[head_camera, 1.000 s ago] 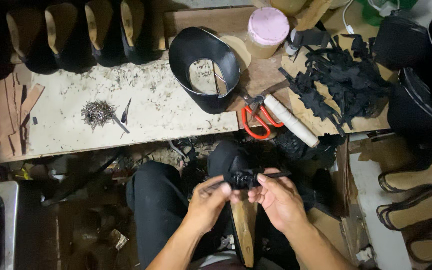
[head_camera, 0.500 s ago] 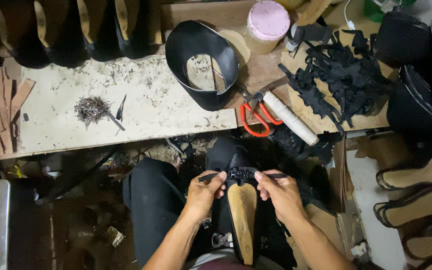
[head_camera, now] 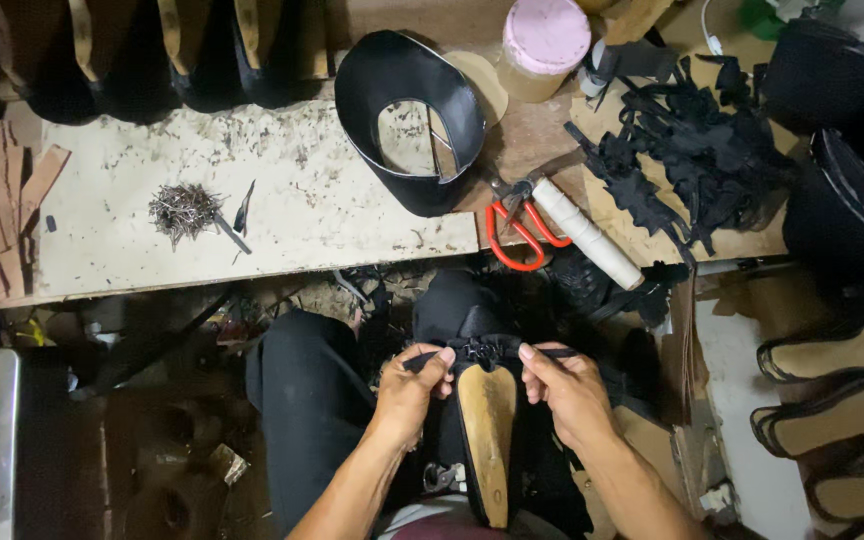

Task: The person sits with a black fabric shoe upper on a wooden last in their lap. They heat the upper over a gas burner flame, apply glue from a bottle, press and fold the upper edges over the last, and hammer the edges to shape and secure the shoe.

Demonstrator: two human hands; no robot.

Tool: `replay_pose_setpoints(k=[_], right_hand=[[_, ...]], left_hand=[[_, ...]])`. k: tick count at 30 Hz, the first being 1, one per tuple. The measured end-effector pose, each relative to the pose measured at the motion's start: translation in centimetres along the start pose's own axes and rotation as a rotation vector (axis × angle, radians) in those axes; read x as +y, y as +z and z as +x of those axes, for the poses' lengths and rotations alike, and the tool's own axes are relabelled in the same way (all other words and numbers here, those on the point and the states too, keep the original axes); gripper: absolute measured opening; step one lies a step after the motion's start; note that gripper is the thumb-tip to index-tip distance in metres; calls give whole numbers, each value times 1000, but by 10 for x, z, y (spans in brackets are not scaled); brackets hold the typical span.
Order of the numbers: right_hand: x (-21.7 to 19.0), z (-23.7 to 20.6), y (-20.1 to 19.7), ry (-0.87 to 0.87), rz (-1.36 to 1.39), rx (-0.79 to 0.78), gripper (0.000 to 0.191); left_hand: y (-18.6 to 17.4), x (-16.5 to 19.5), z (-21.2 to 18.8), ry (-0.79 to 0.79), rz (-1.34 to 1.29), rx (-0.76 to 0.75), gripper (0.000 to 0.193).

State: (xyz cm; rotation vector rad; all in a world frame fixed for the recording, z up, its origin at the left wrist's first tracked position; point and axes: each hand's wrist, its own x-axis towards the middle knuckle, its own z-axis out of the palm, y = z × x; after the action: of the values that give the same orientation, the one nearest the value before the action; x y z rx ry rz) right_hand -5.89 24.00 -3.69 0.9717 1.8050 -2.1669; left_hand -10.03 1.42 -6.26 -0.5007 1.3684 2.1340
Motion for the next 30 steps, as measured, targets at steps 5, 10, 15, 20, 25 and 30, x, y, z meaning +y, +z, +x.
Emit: replay_pose_setpoints(k=[5, 10, 15, 20, 25, 30], right_hand=[[-16, -15, 10, -144, -56, -35, 15], [-51, -28, 17, -88, 29, -191, 36], [-67, -44, 22, -259, -467, -379, 11], [-66, -59, 35, -752, -594, -363, 16], [-69, -67, 42, -798, -548, -340, 15], [-72, -66, 44, -838, -534, -373, 16]], left_hand=[[2, 12, -13, 107, 9, -31, 12], [1, 28, -27, 261, 98, -219, 10], [14, 44, -44, 253, 133, -318, 16], [17, 56, -54, 67, 270, -336, 20], [14, 46, -51, 207, 134, -363, 12], [17, 40, -48, 164, -91, -386, 12]])
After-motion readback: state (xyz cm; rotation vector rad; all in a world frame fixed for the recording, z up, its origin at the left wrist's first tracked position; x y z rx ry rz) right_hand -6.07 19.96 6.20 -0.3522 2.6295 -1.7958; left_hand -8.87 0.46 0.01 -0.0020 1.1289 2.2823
